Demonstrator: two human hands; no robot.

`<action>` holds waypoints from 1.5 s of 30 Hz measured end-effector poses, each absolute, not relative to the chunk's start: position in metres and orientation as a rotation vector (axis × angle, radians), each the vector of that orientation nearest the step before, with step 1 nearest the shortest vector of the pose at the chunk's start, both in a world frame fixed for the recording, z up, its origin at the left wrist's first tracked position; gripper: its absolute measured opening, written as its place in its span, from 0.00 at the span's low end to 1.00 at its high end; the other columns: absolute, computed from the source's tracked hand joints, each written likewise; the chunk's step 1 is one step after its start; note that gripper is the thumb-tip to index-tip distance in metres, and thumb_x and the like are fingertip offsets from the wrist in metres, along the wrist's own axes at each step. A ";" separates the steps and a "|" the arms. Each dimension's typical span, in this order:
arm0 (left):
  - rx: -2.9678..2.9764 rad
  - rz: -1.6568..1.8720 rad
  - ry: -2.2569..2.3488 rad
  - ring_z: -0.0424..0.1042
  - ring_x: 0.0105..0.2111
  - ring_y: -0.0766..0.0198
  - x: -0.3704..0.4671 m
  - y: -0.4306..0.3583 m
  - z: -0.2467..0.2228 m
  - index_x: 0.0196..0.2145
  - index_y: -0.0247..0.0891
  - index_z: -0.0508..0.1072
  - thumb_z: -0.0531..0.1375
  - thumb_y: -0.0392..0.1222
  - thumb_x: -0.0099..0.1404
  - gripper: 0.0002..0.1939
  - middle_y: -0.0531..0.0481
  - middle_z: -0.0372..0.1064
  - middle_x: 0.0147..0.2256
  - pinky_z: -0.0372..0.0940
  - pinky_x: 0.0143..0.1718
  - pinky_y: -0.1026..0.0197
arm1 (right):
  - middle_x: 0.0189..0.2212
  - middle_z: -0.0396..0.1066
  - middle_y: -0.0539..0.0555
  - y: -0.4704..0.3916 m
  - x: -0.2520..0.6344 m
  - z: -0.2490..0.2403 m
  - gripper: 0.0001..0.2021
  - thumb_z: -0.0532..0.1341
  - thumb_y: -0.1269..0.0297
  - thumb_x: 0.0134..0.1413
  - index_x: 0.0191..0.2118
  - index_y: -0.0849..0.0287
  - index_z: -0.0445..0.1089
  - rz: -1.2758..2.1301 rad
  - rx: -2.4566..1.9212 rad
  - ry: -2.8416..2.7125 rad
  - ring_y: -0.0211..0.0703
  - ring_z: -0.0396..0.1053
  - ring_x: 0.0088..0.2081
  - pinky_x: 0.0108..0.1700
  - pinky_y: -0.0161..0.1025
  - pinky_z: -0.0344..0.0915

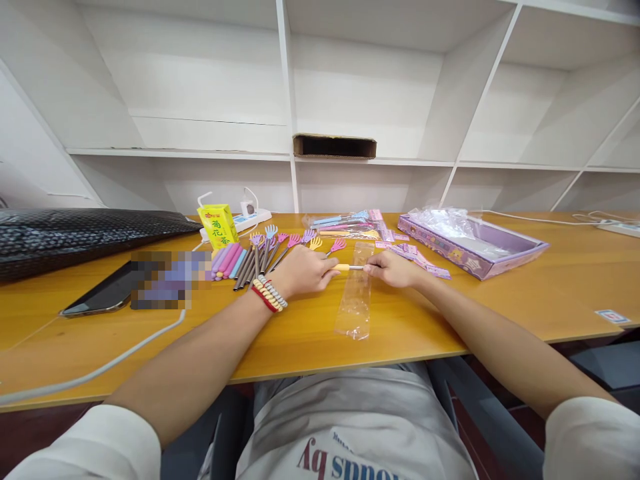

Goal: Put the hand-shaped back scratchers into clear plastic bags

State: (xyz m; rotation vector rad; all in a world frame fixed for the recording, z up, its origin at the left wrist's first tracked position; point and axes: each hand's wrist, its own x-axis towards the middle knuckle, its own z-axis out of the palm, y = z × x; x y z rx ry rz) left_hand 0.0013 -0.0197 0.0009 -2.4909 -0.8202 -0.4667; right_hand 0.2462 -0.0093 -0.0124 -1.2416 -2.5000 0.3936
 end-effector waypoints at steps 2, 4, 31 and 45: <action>-2.495 -0.486 -0.817 0.63 0.21 0.65 0.001 -0.017 0.002 0.34 0.37 0.74 0.49 0.47 0.64 0.17 0.47 0.68 0.22 0.48 0.24 0.62 | 0.19 0.61 0.49 -0.011 0.244 -0.010 0.16 0.49 0.59 0.56 0.24 0.62 0.64 0.353 -1.238 -2.507 0.33 0.53 0.21 0.25 0.33 0.47; -2.517 -0.532 -0.820 0.64 0.23 0.65 -0.001 -0.012 0.004 0.35 0.38 0.74 0.49 0.48 0.63 0.17 0.47 0.69 0.23 0.48 0.24 0.62 | 0.20 0.63 0.50 -0.011 0.243 -0.006 0.16 0.49 0.59 0.57 0.25 0.62 0.65 0.255 -1.218 -2.507 0.33 0.54 0.22 0.26 0.33 0.48; -3.091 -0.697 -1.401 0.50 0.18 0.71 -0.044 0.024 0.016 0.16 0.35 0.64 0.54 0.54 0.56 0.21 0.55 0.50 0.16 0.44 0.20 0.64 | 0.23 0.67 0.52 -0.003 0.264 0.001 0.13 0.49 0.63 0.57 0.28 0.60 0.66 0.021 -1.243 -2.608 0.37 0.59 0.25 0.29 0.34 0.51; -3.095 -0.636 -1.332 0.48 0.15 0.73 -0.026 0.003 0.022 0.14 0.35 0.63 0.55 0.56 0.56 0.23 0.56 0.51 0.13 0.41 0.18 0.64 | 0.17 0.58 0.47 -0.017 0.244 -0.006 0.14 0.51 0.61 0.52 0.21 0.62 0.64 0.454 -1.144 -2.496 0.32 0.52 0.20 0.24 0.33 0.48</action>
